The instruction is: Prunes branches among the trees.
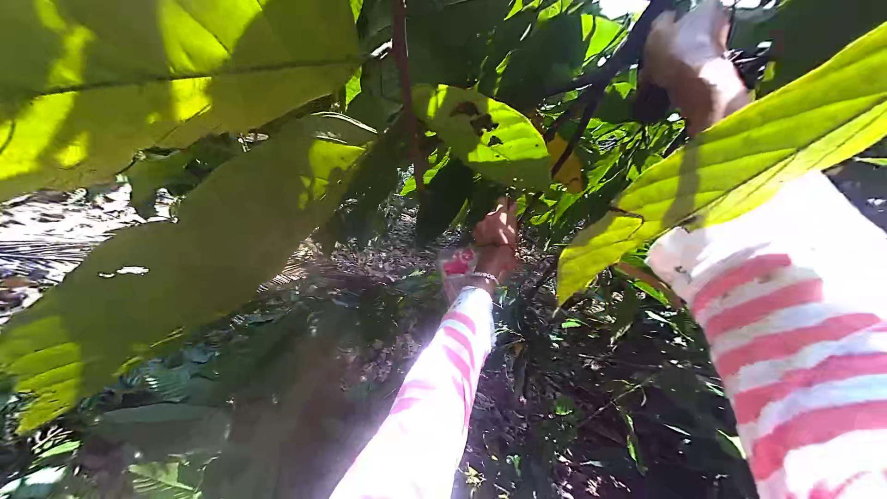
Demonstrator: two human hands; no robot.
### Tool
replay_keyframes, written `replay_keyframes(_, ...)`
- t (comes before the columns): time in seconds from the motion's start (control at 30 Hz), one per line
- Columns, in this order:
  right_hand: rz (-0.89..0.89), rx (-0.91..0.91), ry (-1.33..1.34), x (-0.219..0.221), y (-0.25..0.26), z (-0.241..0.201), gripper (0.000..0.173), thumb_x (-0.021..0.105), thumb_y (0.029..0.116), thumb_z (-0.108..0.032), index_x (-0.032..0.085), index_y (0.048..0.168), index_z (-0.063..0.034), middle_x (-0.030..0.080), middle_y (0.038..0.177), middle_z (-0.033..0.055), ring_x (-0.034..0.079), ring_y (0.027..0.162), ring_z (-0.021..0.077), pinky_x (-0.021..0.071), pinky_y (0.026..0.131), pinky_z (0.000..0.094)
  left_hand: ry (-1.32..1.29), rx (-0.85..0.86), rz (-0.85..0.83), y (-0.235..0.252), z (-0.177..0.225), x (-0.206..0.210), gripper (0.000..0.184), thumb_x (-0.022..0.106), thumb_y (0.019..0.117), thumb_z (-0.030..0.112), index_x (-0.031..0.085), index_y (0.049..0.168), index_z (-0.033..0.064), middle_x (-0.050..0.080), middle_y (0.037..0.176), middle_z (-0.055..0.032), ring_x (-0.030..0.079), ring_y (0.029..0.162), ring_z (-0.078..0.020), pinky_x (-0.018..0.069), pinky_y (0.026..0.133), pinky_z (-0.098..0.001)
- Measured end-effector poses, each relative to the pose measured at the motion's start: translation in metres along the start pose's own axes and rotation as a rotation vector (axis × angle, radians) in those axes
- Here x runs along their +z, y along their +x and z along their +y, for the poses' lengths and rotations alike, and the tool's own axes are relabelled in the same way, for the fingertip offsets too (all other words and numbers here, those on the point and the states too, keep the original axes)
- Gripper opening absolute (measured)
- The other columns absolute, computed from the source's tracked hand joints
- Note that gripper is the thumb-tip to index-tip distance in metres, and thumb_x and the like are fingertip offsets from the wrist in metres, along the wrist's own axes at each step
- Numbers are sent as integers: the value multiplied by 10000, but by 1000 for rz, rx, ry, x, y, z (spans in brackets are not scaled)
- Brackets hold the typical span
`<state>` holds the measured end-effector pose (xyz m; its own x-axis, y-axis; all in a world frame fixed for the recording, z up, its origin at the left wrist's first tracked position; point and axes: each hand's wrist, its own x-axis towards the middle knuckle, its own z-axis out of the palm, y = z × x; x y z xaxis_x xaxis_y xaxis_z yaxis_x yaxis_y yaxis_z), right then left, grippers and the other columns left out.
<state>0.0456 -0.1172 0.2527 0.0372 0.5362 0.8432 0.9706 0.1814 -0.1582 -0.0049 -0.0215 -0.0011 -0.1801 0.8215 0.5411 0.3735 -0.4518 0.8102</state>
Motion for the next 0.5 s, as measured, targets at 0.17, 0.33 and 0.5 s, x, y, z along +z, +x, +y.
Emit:
replay_keyframes(0.17, -136, 81, -49, 34, -25, 7, 518, 406, 1077, -318, 506, 1382, 88, 587, 1330, 303, 633, 1164, 411, 476, 977, 613, 79, -12, 40, 10, -9, 10, 476, 386, 1104, 402, 545, 1460, 128, 693, 1240, -218, 670, 1133, -424, 514, 929, -622)
replay_keyframes(0.33, -197, 20, 33, -1, 4, -8, 350, 383, 1107, -246, 528, 1306, 3, 520, 997, 68, 487, 734, 86, 460, 719, 280, 73, 5, -33, 5, -8, -8, 476, 359, 1113, 358, 570, 1423, 66, 666, 1299, -226, 650, 1177, -428, 497, 962, -625)
replay_keyframes(0.5, -160, 100, 33, -13, -83, -41, 225, 363, 1117, -128, 528, 1174, 14, 423, 885, 19, 411, 644, 25, 401, 613, 157, 123, 53, 34, 13, -11, -28, 458, 375, 1111, 368, 548, 1452, 115, 684, 1256, -224, 667, 1135, -428, 505, 932, -622)
